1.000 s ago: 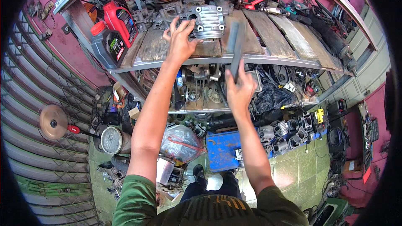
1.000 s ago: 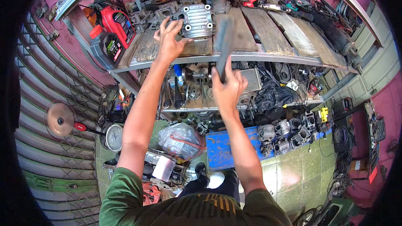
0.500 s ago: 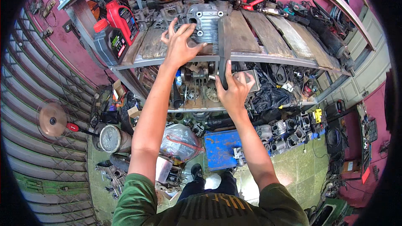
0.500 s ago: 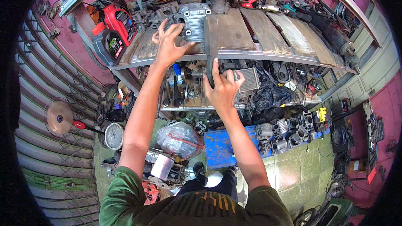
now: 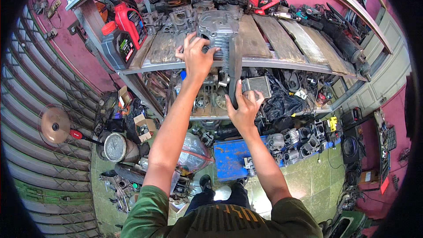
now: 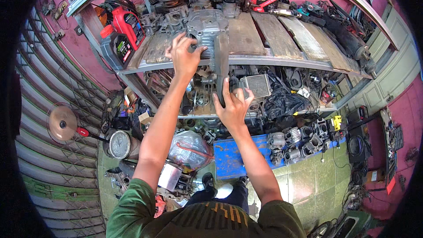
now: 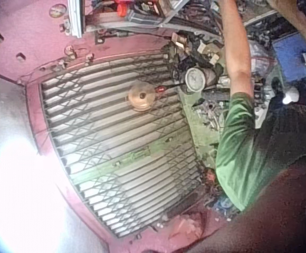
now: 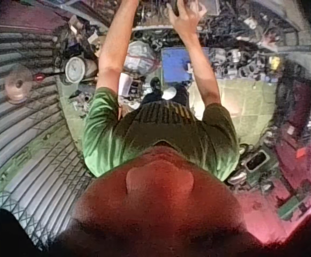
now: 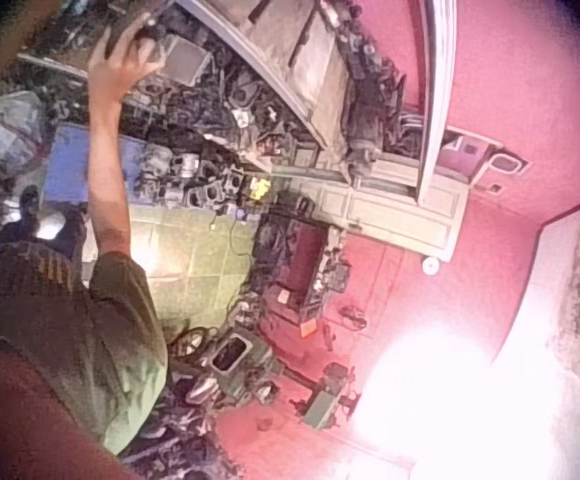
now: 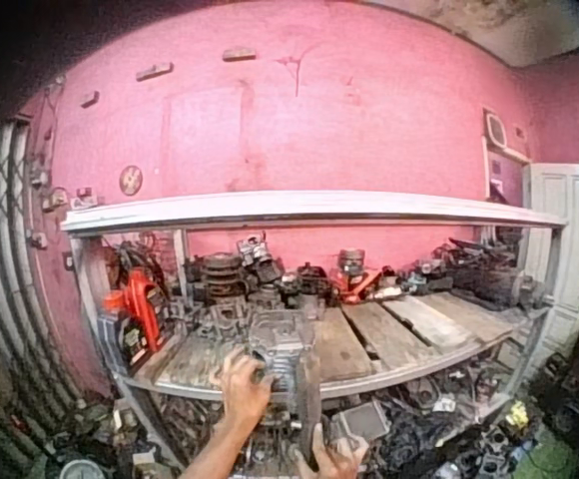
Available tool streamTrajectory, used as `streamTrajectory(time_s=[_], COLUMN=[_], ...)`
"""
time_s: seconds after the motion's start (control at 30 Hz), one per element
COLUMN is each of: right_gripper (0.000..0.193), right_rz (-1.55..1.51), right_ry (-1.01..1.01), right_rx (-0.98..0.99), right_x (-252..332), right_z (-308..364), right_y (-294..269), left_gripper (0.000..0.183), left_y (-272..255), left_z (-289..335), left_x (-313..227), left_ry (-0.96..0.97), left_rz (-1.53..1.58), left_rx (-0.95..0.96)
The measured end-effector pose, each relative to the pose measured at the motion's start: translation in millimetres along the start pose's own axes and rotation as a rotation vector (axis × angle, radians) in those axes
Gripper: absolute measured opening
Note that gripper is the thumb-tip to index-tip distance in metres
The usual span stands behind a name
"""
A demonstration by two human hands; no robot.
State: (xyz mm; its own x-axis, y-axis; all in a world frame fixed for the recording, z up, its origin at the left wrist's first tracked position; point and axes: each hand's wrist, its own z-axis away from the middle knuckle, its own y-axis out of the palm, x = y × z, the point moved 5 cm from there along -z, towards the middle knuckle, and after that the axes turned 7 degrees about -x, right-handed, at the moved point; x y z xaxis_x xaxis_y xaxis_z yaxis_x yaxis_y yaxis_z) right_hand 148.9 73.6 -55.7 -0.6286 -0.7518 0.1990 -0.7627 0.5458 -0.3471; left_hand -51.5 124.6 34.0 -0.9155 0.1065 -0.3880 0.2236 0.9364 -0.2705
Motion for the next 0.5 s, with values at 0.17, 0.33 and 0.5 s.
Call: streamTrajectory(time_s=[0.17, 0.33, 0.5], right_gripper=[0.07, 0.067, 0.067], right_rz=[0.0, -0.014, 0.004], right_ry=[0.011, 0.048, 0.042], right_rx=[-0.011, 0.03, 0.037], right_x=[1.7, -0.5, -6.2], right_z=[9.6, 11.1, 1.8], right_y=[4.9, 14.4, 19.5], left_gripper=[0.029, 0.03, 0.038], left_y=[1.7, 10.9, 18.3], left_z=[7.0, 6.3, 2.0], left_x=[10.0, 22.8, 26.8], left_ry=[0.056, 0.025, -0.094], left_rz=[0.024, 0.012, 0.002], left_rx=[-0.043, -0.008, 0.052])
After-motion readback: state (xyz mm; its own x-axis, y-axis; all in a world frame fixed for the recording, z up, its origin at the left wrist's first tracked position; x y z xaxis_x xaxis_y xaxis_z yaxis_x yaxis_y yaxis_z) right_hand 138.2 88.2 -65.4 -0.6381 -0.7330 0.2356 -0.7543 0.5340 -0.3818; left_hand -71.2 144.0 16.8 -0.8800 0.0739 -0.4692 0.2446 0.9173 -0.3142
